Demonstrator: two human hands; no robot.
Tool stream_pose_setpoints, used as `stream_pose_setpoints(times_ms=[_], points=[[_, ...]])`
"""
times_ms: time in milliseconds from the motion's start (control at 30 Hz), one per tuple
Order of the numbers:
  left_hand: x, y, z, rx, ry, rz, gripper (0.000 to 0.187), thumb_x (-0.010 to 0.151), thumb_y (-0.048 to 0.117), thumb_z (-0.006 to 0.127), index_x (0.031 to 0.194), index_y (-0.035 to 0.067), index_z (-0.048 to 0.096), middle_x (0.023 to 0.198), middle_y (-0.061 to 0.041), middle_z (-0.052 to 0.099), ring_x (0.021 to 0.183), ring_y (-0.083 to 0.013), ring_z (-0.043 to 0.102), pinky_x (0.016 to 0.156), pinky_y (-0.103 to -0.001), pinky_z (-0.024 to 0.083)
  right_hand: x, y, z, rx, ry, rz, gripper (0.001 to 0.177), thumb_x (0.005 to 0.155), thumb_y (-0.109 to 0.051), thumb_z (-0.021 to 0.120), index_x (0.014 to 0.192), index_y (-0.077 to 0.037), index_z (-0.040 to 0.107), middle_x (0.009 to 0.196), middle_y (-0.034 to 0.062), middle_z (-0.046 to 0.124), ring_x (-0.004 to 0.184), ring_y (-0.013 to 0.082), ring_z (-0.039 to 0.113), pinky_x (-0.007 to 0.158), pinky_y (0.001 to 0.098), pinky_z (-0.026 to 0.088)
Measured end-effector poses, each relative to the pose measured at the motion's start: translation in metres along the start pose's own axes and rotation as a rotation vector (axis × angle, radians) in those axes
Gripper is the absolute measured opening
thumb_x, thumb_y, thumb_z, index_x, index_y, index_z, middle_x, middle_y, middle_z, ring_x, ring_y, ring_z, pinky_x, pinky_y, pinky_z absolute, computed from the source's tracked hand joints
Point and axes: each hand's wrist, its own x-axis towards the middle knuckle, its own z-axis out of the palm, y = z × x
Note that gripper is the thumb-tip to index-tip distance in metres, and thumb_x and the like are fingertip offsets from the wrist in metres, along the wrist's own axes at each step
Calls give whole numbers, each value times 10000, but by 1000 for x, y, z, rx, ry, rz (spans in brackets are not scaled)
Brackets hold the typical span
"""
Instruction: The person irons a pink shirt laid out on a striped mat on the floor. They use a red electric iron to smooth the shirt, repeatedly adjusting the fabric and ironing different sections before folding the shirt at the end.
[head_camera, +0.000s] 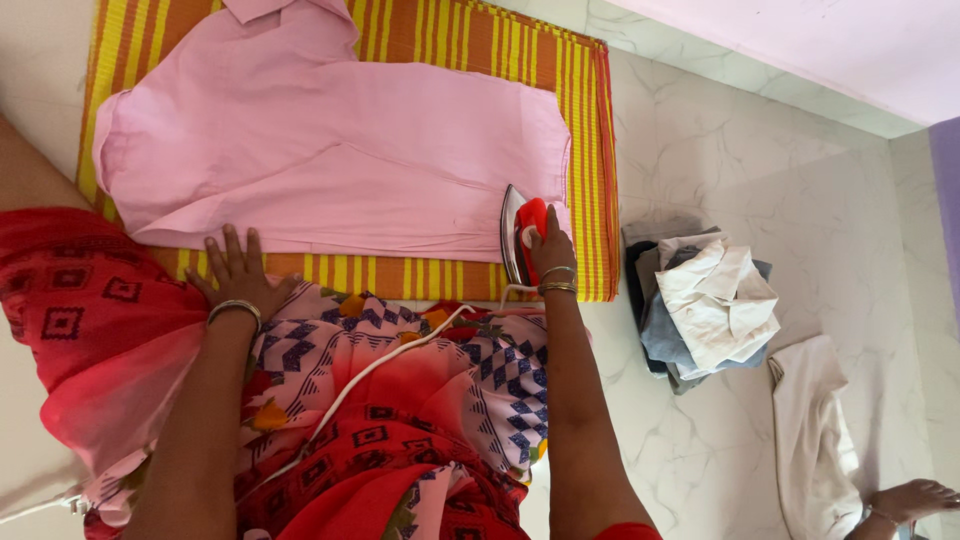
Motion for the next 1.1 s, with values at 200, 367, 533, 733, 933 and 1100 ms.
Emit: stream_pose_setpoints(times_ms=[200,367,533,733,933,1100], points=[[-1,-1,1,3,16,15,1155,769,842,414,1616,280,-135,1676,-37,-305,1524,-317,-289,1127,-735,-96,14,10,-13,-52,-112,71,711,942,-338,650,1582,-269,348,1052,283,701,972,474,682,834,592,534],[-4,0,-3,6,19,8,1149,778,854,401,1617,273,-127,1677,-33,-295,1523,-319,-289,1136,-738,-92,0,7,-16,-67,-83,22,725,947,-334,625,1604,-253,328,1050,296,698,978,484,676,837,590,538],[-4,2,-4,-3,-8,-5,1144,770,846,402,1611,283,-133,1678,-31,-300,1520,-314,-296,1131,-734,-95,-1,3,-35,-59,-153,159,711,936,-405,631,1579,-307,346,1113,271,690,1027,473,668,885,582,530],[1,-3,4,8,40,21,1148,764,857,391,1618,276,-110,1677,-42,-286,1520,-321,-291,1124,-737,-102,-11,-10,-54,-215,-115,128,676,937,-397,624,1556,-305,369,1099,248,672,1011,453,677,850,589,536],[1,-2,6,-43,65,26,1149,762,857,391,1627,275,-91,1688,-39,-272,1529,-323,-288,1138,-745,-86,-20,25,-39,-40,-12,123,666,951,-351,619,1570,-283,381,1064,266,693,1008,467,677,837,588,530],[-1,1,0,-26,-14,-2,1161,755,852,404,1618,289,-131,1679,-21,-316,1525,-315,-317,1146,-733,-65,-15,52,-34,-38,8,243,667,945,-383,639,1559,-300,393,1088,258,702,1028,464,671,848,593,516]])
